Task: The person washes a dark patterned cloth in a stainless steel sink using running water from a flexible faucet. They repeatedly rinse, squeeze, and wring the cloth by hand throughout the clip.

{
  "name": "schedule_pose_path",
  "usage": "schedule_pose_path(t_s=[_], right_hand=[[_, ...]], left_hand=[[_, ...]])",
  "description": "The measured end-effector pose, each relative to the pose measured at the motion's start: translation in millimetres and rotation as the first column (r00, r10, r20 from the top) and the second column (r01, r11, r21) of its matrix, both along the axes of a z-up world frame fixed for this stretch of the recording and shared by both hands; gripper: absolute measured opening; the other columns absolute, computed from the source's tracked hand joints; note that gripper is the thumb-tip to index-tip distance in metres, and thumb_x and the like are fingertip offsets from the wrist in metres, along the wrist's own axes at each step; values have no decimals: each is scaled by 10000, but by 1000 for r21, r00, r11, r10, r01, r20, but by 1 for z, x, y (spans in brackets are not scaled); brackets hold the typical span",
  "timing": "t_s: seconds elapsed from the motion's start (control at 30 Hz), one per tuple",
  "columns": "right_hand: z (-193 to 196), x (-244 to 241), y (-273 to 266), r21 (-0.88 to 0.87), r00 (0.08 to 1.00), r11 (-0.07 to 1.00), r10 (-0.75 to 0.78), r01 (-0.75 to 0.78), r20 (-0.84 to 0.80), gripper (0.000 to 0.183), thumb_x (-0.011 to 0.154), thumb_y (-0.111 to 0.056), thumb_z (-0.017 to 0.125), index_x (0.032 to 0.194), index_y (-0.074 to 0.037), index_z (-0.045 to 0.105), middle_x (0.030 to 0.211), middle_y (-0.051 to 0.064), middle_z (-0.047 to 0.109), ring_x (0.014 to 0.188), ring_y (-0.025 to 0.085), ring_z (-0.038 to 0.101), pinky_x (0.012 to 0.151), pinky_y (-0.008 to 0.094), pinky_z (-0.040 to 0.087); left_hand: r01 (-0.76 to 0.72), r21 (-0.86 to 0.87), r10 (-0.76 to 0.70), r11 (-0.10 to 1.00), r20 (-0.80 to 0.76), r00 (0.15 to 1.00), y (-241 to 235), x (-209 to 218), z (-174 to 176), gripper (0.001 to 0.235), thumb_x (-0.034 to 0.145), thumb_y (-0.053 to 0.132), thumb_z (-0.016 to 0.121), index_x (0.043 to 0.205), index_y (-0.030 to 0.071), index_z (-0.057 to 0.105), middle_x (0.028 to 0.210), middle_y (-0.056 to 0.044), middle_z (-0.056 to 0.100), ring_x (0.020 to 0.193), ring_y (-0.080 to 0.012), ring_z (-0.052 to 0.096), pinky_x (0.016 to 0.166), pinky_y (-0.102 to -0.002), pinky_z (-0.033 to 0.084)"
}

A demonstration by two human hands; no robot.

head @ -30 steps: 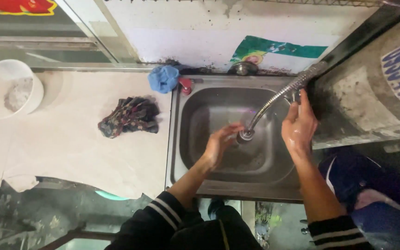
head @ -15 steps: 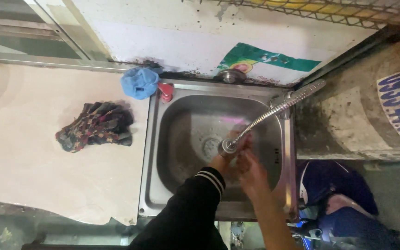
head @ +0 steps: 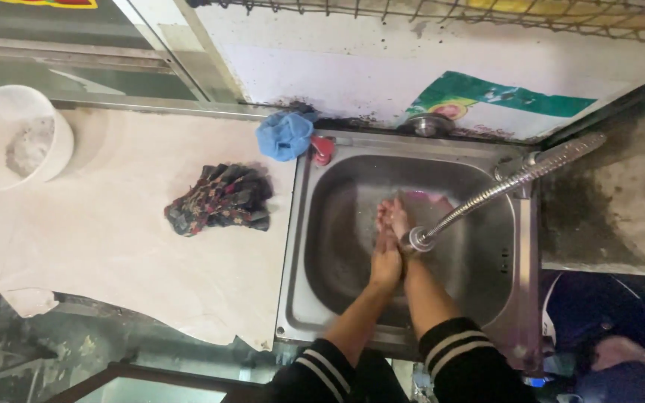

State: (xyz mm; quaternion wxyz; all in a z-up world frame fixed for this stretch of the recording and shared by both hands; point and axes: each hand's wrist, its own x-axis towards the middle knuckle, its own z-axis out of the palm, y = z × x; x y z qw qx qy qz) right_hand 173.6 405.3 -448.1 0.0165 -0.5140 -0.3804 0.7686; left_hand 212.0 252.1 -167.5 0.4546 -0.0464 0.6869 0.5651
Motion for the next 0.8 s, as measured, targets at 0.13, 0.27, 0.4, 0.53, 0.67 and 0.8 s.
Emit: schedule_pose_path(t_s=[0.13,0.27,0.4,0.53,0.67,0.8], right_hand=[[92,18,-25,416,995,904,102,-97,8,551,1042,-564,568,919,-90,820,872,153,787,751,214,781,666,313,651],[160,74,-29,796,918,477,317,-373,240,281,891,-303,655,904,-57,790,880,175,768,816,272,767,751,390,631],[237,105,-38,806,740,-307,326,-505,588,194,696,32,767,884,-14,752,890,203,745,900,347,748,860,488,606],[238,98,-50,610,833,587,236,-532,500,395,993,-85,509,1366,-133,630,1409,125,623,1326,332,574,1054,514,494],[172,60,-57,576,821,598,291,-557,492,431,1015,-367,452,1345,-196,671,1429,80,624,1378,285,526,1146,467,397],[110,63,-48,519,780,595,354,-613,516,630,1043,-731,382,1318,-278,723,1456,21,626,1446,224,464,1264,407,273]], left_hand=[[-464,-40,417,885,515,749,26,6,83,701,1006,578,463,1535,120,504,1569,-168,463,1446,-326,447,1188,-452,388],[-711,83,503,698,650,570,89,-9,-86,393,1073,329,338,1252,-2,454,1344,-228,444,1356,-306,426,1181,-439,285],[-706,74,464,704,705,536,108,21,-191,341,1009,335,487,907,38,617,1013,-139,628,1063,-273,653,954,-406,428],[-660,128,391,740,716,578,77,1,-164,386,959,464,570,893,96,666,939,-133,690,912,-297,698,773,-421,491],[-594,217,318,775,678,662,34,-2,-99,462,954,542,592,1136,124,664,1132,-171,683,1049,-323,658,822,-399,504],[-510,221,291,832,608,739,37,11,-117,555,1000,493,545,1386,100,615,1370,-202,627,1291,-322,599,1023,-387,478]])
